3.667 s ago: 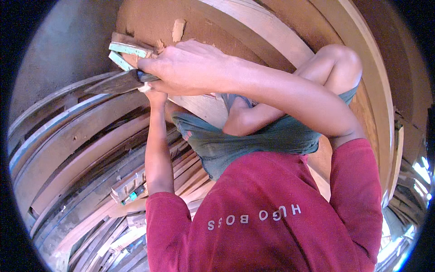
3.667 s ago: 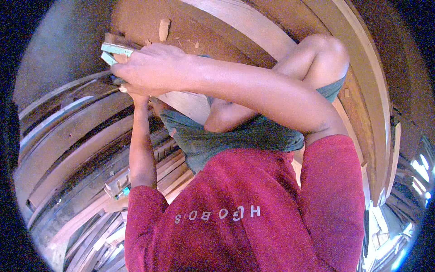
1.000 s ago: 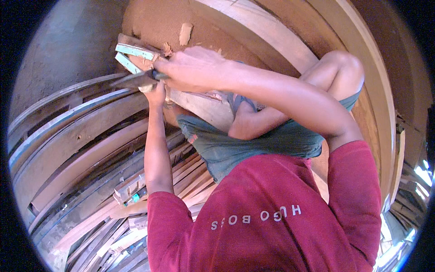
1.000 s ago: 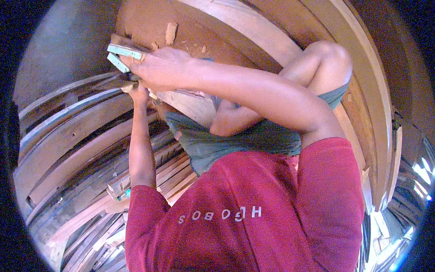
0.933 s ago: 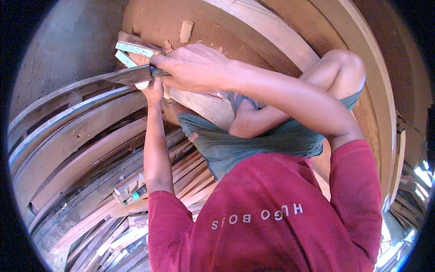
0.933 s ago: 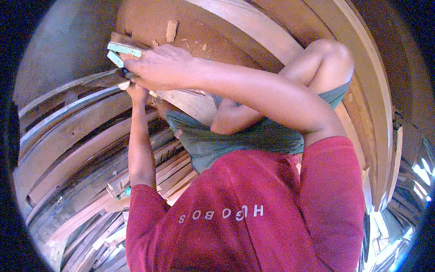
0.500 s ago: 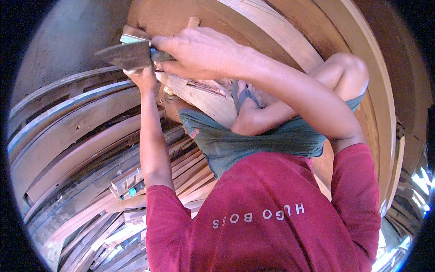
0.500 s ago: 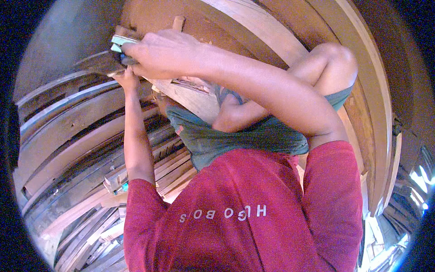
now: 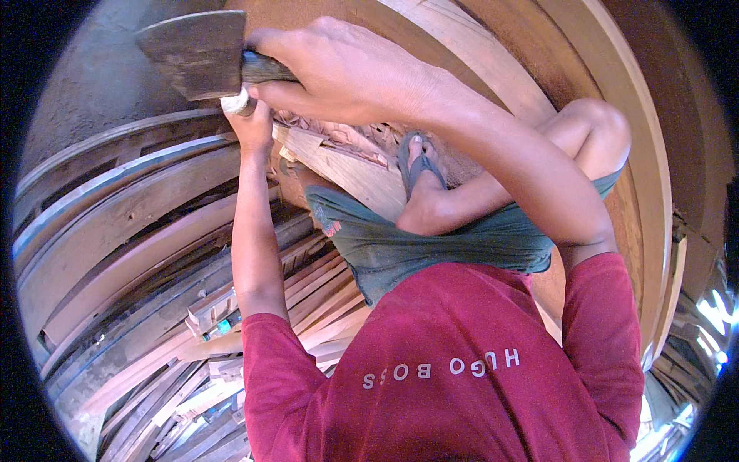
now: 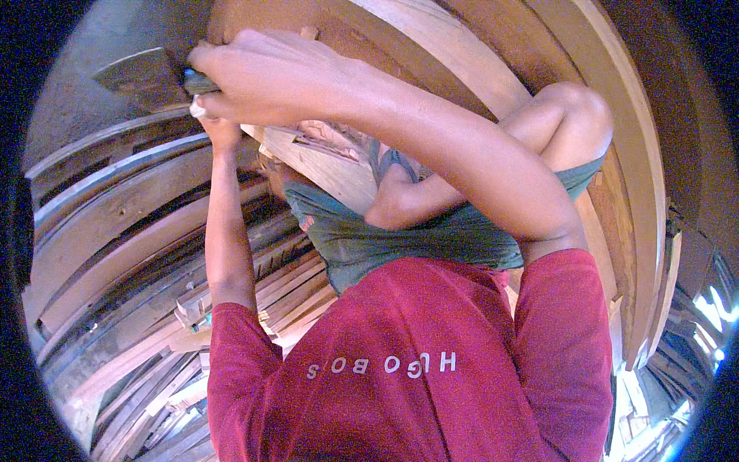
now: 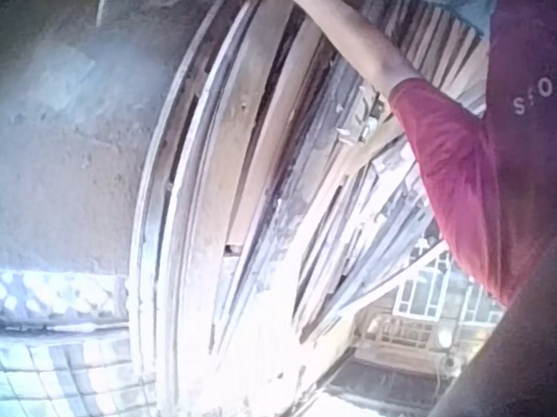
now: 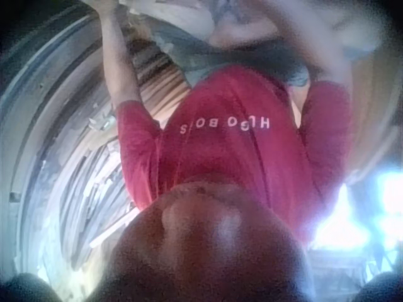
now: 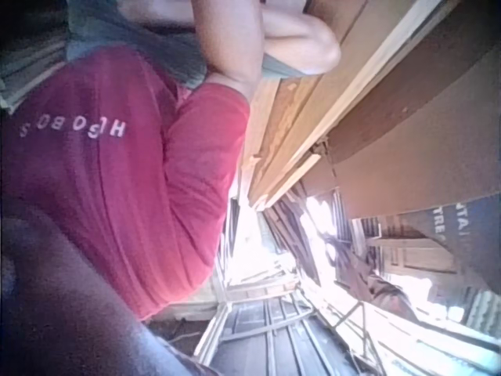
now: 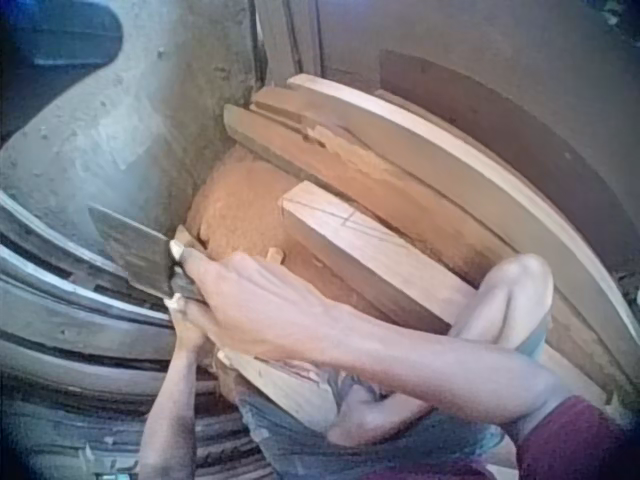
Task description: The person sits cross-legged on the floor and uses a mallet to strike a chisel, carving a piece of wood held between their legs. Wood shavings accumulate on the floor as the person continues to shape the wood.
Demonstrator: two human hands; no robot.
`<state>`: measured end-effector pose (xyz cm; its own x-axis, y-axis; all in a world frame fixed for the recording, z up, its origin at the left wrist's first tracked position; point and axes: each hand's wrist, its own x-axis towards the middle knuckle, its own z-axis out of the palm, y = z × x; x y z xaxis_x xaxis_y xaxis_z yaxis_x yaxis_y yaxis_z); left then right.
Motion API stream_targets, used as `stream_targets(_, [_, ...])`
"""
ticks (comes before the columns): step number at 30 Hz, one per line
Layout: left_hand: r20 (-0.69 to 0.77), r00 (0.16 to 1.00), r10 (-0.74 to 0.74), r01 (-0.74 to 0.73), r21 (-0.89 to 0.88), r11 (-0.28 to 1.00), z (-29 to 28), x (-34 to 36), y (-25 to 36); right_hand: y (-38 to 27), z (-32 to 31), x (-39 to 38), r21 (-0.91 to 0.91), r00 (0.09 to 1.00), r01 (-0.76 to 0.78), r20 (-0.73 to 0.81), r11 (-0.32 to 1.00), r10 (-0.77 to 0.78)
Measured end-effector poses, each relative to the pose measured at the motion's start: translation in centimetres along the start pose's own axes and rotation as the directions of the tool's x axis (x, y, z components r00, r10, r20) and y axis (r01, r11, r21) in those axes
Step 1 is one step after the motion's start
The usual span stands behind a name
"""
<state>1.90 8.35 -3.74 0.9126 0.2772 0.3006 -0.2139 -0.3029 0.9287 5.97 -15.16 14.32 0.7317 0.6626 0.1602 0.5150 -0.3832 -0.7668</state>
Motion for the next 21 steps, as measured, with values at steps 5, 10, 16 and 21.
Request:
stream_targets(5, [0.014, 0.997, -0.073, 0.072, 0.033, 0.997, -0.1, 0.3, 0.6, -1.4, 0.0, 1.0, 0.083, 0.999, 0.028, -0.034, 0.996, -0.025])
stream_targets(10, [-0.005, 1.0, -0.023, 0.024, 0.073, 0.997, -0.7, -0.1, -1.2, -2.1, -0.4, 1.2, 0.064, 1.0, 0.013, -0.002, 0.998, -0.013])
stream_targets(16, [0.021, 0.999, -0.05, 0.047, 0.107, 0.993, -1.5, -0.9, -2.3, -1.5, 1.1, 1.2, -0.012, 0.999, 0.048, 0.001, 0.999, -0.048])
stream_targets(21, [-0.009, 1.0, -0.017, 0.017, 0.071, 0.997, -1.3, -1.8, -2.6, 0.3, 2.5, 1.2, -0.129, 0.957, 0.029, 0.291, 0.991, 0.01])
